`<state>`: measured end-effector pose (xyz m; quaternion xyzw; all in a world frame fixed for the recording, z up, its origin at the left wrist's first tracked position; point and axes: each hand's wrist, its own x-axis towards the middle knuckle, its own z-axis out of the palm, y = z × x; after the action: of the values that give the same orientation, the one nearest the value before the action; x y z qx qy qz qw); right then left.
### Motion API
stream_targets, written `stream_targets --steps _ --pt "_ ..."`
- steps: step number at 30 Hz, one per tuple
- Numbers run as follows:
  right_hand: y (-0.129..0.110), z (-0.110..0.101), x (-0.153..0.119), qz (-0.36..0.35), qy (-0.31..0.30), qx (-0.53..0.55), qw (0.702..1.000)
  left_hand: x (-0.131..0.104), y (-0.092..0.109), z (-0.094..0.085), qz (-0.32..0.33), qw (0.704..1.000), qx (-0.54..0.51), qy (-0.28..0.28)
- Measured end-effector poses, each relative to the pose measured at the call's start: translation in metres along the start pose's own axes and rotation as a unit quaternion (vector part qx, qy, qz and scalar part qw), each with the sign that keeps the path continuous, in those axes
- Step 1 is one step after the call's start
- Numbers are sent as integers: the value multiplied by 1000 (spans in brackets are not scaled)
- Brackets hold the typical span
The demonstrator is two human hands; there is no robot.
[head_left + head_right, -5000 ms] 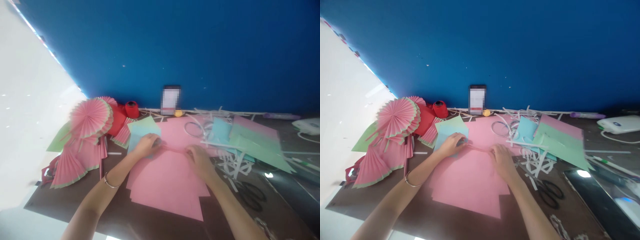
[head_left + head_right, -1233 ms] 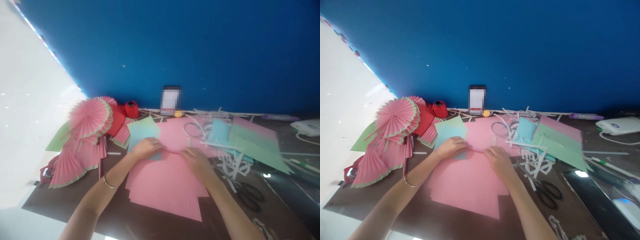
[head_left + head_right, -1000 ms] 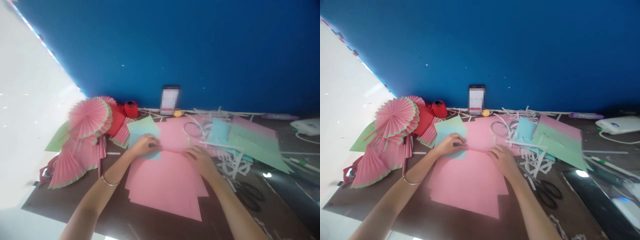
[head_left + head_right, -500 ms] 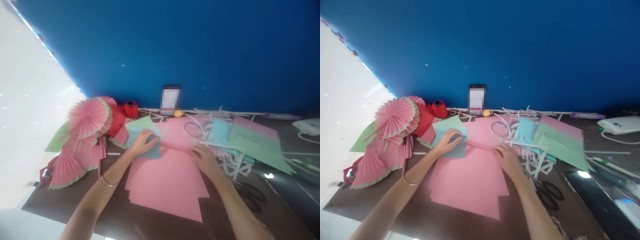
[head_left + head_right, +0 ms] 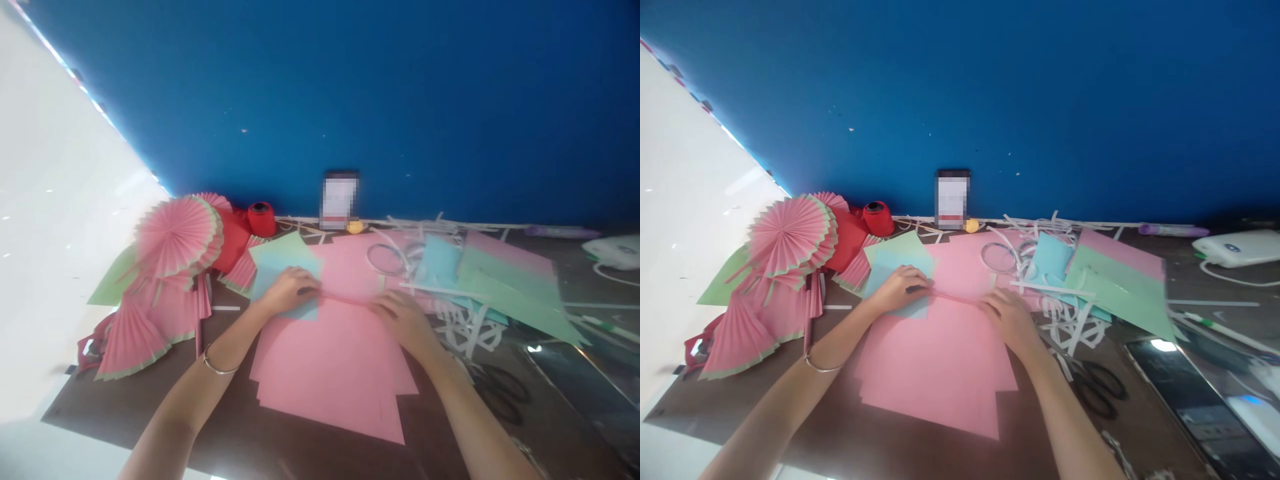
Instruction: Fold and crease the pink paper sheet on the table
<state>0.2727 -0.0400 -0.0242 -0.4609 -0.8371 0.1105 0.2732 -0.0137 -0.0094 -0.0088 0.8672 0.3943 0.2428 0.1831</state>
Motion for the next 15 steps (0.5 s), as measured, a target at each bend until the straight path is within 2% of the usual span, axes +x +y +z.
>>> stream_targets --steps 9,15 --pt "0 0 1 35 7 14 999 2 -3 2 -39 999 -2 12" --pt "2 2 1 63 51 5 997 4 1 3 -76 997 32 3"
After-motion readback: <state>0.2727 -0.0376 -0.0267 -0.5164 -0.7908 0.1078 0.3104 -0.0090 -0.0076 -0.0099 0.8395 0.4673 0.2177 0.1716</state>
